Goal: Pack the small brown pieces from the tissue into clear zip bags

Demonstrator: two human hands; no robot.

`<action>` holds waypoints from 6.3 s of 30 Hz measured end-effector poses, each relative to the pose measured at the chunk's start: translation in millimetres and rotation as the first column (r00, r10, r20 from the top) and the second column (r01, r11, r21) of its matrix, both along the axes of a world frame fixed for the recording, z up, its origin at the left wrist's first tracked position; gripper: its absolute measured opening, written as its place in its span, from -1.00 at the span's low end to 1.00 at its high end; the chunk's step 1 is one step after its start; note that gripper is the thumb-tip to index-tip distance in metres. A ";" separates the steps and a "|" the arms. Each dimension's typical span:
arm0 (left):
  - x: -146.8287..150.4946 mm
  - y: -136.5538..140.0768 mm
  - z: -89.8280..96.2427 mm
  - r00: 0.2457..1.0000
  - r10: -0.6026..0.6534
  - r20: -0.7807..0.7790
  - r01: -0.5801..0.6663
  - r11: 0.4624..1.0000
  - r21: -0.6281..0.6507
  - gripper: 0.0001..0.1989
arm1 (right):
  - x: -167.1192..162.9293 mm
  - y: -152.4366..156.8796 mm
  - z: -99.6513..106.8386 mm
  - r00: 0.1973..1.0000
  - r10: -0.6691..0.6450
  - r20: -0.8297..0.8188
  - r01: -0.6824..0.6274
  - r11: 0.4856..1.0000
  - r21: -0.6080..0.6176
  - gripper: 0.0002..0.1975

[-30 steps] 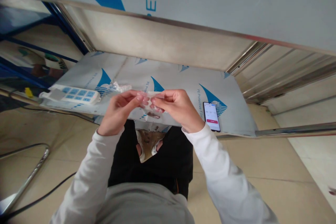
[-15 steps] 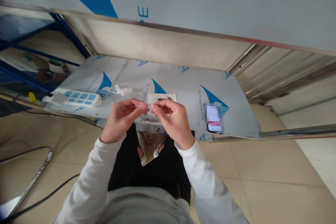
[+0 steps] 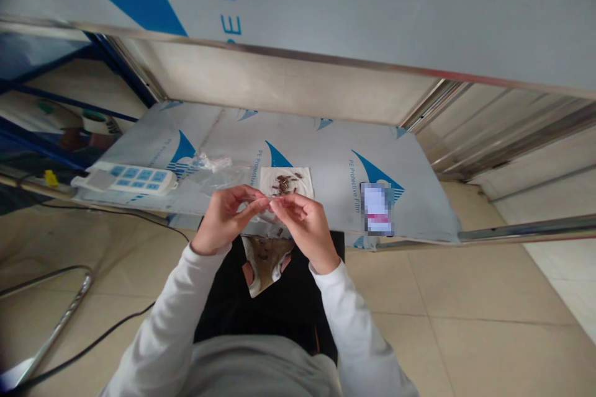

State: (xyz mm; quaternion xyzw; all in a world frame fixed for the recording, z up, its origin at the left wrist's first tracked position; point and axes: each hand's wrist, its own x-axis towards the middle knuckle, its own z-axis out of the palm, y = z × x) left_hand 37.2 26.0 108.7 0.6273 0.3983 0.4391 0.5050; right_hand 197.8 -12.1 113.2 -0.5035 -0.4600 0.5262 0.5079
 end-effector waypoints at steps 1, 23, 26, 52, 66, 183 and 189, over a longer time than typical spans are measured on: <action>1.0 -0.6 -1.9 0.999 0.015 -0.028 -0.014 1.000 0.014 -0.80 | -0.3 -1.8 -2.7 1.000 -0.010 -0.020 0.010 1.000 -0.019 -0.78; 3.3 -17.5 -52.0 0.998 -0.031 0.055 0.044 0.964 -0.262 -0.68 | 11.9 -16.7 -46.9 0.997 0.070 -0.026 -0.072 0.991 -0.110 -0.73; 4.9 -13.4 -64.9 0.997 -0.043 -0.065 0.029 0.979 -0.202 -0.62 | 26.2 -10.8 -51.0 0.998 0.052 0.041 -0.045 0.988 -0.147 -0.65; -82.7 100.3 -86.3 0.484 0.495 -0.721 -0.362 0.864 0.350 -0.66 | 15.4 75.0 -70.3 0.712 -0.328 0.621 0.103 0.923 0.370 -0.65; -61.2 -28.9 -65.3 0.819 0.178 -0.546 0.184 0.819 0.543 -0.92 | -18.1 14.9 -63.1 0.892 0.451 0.037 -0.414 0.846 -0.336 -0.64; 32.2 17.6 -75.0 0.959 0.226 -0.169 -0.159 0.929 0.334 -0.64 | 12.0 63.3 -7.9 0.804 0.202 0.560 -0.376 0.901 0.215 -0.88; 33.7 11.9 -67.4 0.957 0.240 -0.161 -0.174 0.923 0.344 -0.66 | 10.3 57.6 7.7 0.694 0.147 0.705 -0.436 0.865 0.249 -0.87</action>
